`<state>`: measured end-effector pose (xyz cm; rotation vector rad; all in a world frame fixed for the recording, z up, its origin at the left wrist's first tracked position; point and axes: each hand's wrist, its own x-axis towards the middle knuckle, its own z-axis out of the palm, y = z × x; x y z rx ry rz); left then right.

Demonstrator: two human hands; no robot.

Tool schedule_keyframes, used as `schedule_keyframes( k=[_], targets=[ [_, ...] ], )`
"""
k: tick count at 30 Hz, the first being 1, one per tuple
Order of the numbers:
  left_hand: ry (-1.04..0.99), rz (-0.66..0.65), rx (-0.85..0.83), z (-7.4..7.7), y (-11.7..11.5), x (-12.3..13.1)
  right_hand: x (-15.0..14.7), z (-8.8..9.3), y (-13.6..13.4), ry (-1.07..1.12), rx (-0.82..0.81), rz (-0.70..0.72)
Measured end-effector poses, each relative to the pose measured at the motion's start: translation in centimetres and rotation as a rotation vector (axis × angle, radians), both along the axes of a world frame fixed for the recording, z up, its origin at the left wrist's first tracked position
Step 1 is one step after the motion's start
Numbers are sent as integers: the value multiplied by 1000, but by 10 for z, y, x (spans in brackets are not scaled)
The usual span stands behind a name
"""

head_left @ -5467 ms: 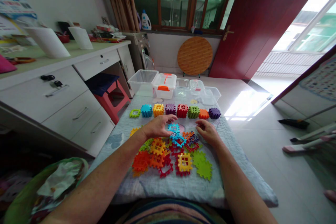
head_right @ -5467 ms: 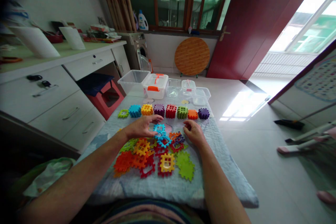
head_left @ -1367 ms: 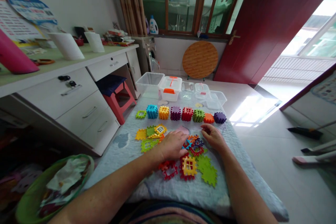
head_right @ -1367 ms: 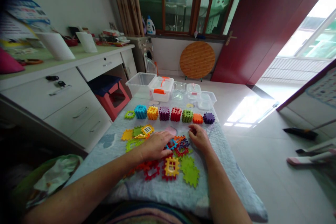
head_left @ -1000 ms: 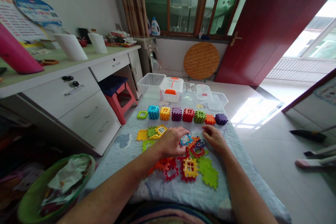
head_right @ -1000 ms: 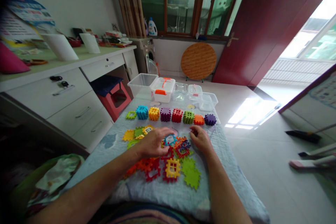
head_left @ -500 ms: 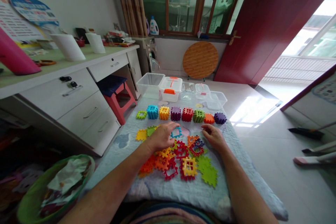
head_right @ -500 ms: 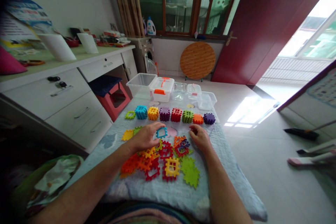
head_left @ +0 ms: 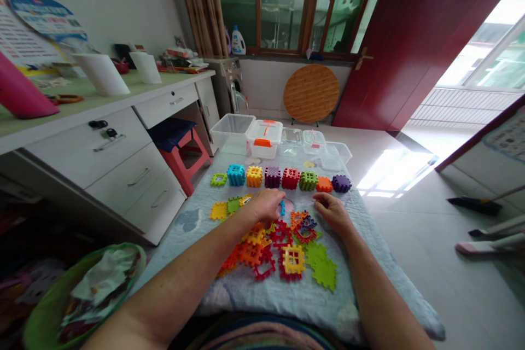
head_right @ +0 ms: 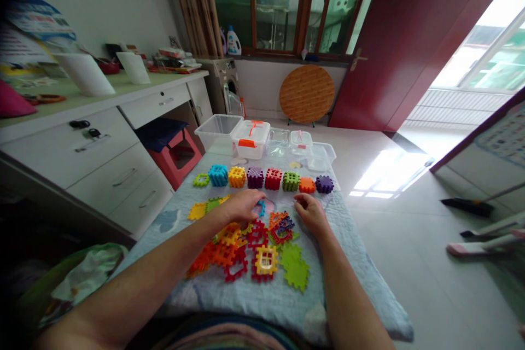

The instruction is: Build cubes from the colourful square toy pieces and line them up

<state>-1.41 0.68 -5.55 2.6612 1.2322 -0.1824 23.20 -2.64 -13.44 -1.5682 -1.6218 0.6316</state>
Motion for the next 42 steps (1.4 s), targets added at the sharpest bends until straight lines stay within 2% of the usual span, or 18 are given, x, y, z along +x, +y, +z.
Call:
schedule_keyframes(
  k=[8, 11, 14, 17, 19, 22, 25, 28, 31, 36, 42],
  targets=[
    [107, -2, 26, 6, 0, 15, 1, 0, 0, 33, -12, 18],
    [107, -44, 48, 8, -4, 17, 0, 1, 0, 38, -13, 16],
    [26, -118, 123, 13, -8, 8, 1, 0, 0, 54, -15, 14],
    [-123, -169, 179, 27, -4, -19, 2, -2, 1, 59, -29, 34],
    [-198, -133, 202, 40, 6, -45, 3, -4, 1, 51, -34, 39],
    [-205, 17, 222, 57, 33, -89, 3, -5, 1, 38, -31, 39],
    [-151, 148, 188, 65, 63, -122, 3, -3, 1, 13, -30, 39],
    [-82, 194, 143, 62, 85, -135, 2, 0, 1, -11, -26, 29],
    [-40, 177, 115, 55, 96, -134, 1, 2, 0, -8, -29, 17],
    [-8, 139, 107, 46, 105, -127, 0, 1, 0, 30, -30, 20],
    [25, 129, 85, 42, 108, -126, -1, 5, -2, 21, -15, 6]
  ],
)
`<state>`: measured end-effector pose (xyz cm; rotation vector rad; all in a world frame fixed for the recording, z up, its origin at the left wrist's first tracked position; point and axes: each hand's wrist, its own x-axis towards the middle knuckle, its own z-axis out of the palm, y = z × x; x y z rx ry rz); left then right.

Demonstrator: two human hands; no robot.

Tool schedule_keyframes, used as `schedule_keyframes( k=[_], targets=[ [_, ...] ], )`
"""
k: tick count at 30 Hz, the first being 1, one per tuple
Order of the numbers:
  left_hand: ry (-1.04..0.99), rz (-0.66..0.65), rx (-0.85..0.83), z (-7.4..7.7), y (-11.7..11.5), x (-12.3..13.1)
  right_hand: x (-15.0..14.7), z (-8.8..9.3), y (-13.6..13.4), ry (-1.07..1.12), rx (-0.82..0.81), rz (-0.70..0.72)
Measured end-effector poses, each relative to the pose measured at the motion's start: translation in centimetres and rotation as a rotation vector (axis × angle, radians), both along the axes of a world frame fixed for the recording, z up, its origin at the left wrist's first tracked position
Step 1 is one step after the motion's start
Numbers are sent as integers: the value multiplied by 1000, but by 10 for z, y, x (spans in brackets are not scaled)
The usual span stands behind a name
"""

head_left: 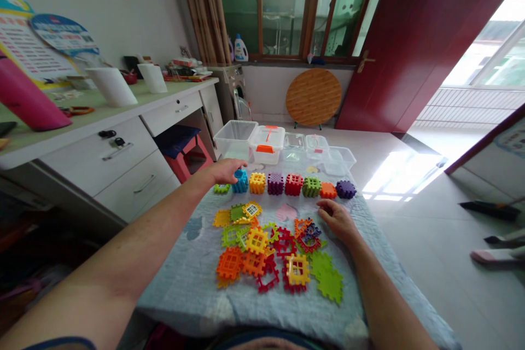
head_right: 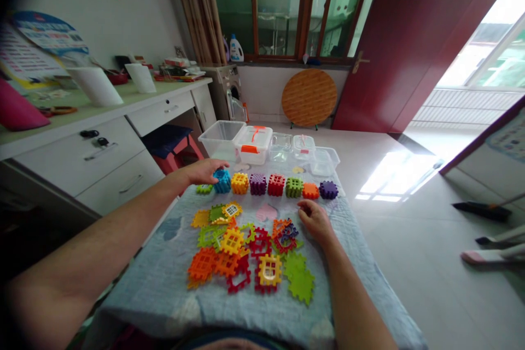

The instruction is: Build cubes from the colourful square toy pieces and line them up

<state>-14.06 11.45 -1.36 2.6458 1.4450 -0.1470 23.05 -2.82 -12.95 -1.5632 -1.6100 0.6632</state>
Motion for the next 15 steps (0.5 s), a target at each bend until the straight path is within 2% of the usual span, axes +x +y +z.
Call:
schedule_keyframes(
  k=[5, 8, 12, 15],
  targets=[
    [-14, -8, -6, -2, 1, -1, 0, 1, 0, 12, 2, 0],
    [-51, -41, 81, 1, -6, -2, 1, -2, 1, 8, 1, 9],
    [-234, -59, 302, 1, -35, -6, 3, -7, 3, 11, 3, 17],
    [-403, -31, 315, -13, -69, -10, 5, -10, 4, 3, -4, 24]
  ],
)
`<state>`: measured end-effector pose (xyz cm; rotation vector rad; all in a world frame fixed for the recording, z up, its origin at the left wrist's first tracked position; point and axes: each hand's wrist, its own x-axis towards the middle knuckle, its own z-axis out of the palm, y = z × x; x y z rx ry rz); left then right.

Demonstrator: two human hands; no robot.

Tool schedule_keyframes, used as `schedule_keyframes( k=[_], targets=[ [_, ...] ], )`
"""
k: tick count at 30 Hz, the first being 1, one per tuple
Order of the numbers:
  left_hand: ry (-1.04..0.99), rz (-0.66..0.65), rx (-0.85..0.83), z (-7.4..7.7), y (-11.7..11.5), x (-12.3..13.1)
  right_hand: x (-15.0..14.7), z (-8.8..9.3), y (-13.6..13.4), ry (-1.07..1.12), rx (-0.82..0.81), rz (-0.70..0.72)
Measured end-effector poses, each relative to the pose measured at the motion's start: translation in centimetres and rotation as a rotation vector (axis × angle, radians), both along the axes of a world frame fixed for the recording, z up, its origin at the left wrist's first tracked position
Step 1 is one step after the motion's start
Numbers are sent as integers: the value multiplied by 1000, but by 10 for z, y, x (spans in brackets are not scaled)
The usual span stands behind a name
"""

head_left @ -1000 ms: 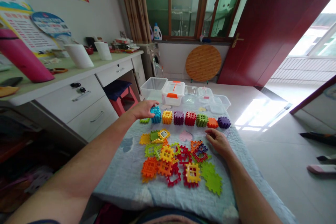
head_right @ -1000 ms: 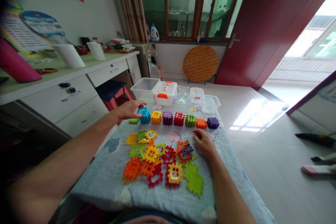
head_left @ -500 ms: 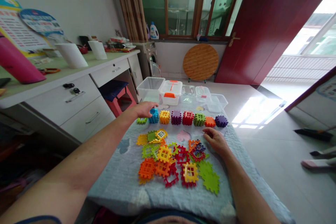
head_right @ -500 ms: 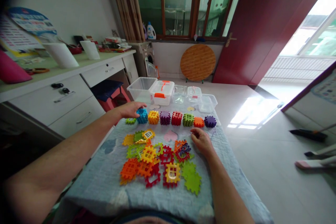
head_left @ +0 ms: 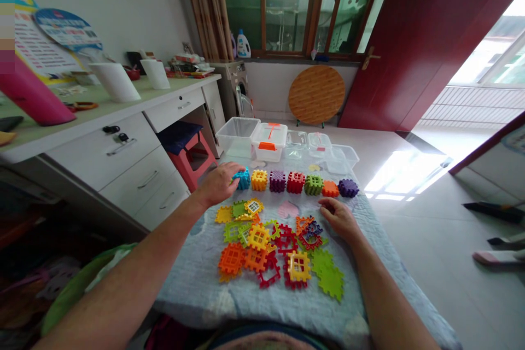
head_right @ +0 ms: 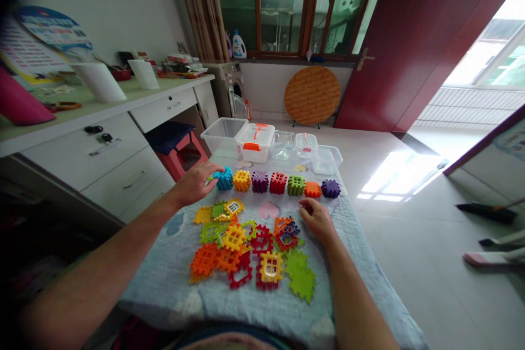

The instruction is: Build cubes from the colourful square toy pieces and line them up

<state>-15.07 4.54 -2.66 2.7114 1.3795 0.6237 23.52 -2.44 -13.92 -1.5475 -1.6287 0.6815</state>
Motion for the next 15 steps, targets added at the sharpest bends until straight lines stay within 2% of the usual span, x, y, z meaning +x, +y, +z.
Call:
schedule_keyframes(
  k=[4, 7, 10, 15],
  targets=[
    [-68, -11, -173, -30, -38, -6, 0, -2, 1, -31, 6, 9],
    [-67, 7, -273, -46, -50, -7, 0, -2, 0, -31, 6, 5],
    [-61, 41, -339, -53, -49, -5, 1, -3, 0, -21, 0, 0],
    [-81, 49, -365, -52, -45, 3, 1, -1, 0, -21, -5, 2]
  ],
)
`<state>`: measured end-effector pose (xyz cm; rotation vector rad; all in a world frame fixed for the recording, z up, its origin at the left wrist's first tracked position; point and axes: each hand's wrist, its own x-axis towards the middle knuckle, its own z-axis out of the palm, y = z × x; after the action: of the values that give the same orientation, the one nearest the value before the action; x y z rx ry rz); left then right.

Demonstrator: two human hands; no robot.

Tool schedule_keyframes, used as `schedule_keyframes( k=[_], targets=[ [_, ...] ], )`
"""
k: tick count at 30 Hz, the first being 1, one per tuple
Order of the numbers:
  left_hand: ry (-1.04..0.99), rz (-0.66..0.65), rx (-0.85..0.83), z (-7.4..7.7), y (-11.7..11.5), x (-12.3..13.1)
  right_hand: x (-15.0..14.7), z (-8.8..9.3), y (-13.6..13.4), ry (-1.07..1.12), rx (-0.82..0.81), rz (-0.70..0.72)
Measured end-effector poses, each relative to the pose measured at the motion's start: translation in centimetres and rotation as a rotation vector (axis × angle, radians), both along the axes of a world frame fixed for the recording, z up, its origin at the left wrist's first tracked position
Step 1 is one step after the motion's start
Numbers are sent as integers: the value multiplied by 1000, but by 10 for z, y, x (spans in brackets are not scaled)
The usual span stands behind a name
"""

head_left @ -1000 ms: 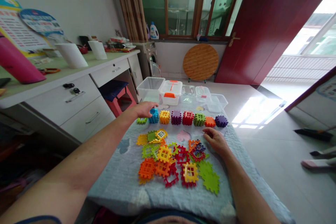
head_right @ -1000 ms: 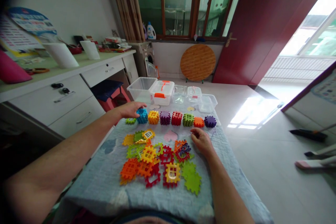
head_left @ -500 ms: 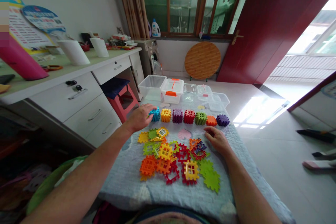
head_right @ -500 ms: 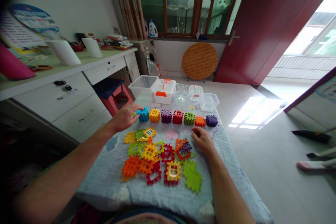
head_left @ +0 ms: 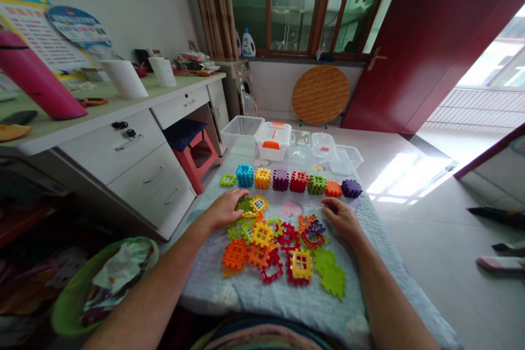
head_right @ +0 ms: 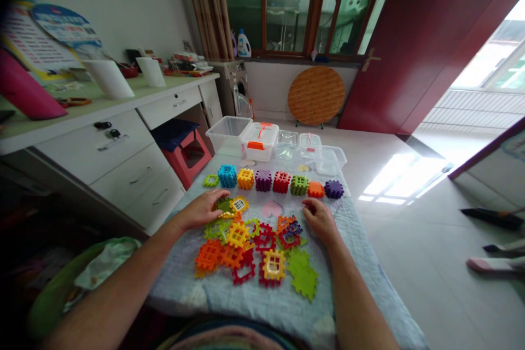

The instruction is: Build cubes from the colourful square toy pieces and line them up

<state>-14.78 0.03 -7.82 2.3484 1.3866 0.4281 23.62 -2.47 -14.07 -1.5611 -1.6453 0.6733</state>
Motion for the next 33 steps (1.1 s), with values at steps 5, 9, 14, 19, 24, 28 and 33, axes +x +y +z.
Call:
schedule_keyframes(
  k=[5, 9, 14, 19, 24, 28, 33],
  targets=[
    [-14, 12, 9, 3, -3, 5, -2, 4, -1, -2, 3, 3],
    [-42, 51, 53, 4, -6, 9, -3, 6, -2, 1, 8, -2],
    [-72, 127, 163, 5, -15, 19, -3, 7, -2, 12, 7, -5],
    [-76, 53, 77, 8, -25, 27, -1, 4, 0, 17, 2, 5],
    [-203, -24, -53, 15, -26, 25, -2, 3, 0, 14, 5, -2],
    [-172, 77, 33, 15, -16, 27, -1, 3, 0, 13, 3, 3],
    [69, 103, 79, 5, -3, 42, 0, 2, 1, 9, 6, 5]
  ],
)
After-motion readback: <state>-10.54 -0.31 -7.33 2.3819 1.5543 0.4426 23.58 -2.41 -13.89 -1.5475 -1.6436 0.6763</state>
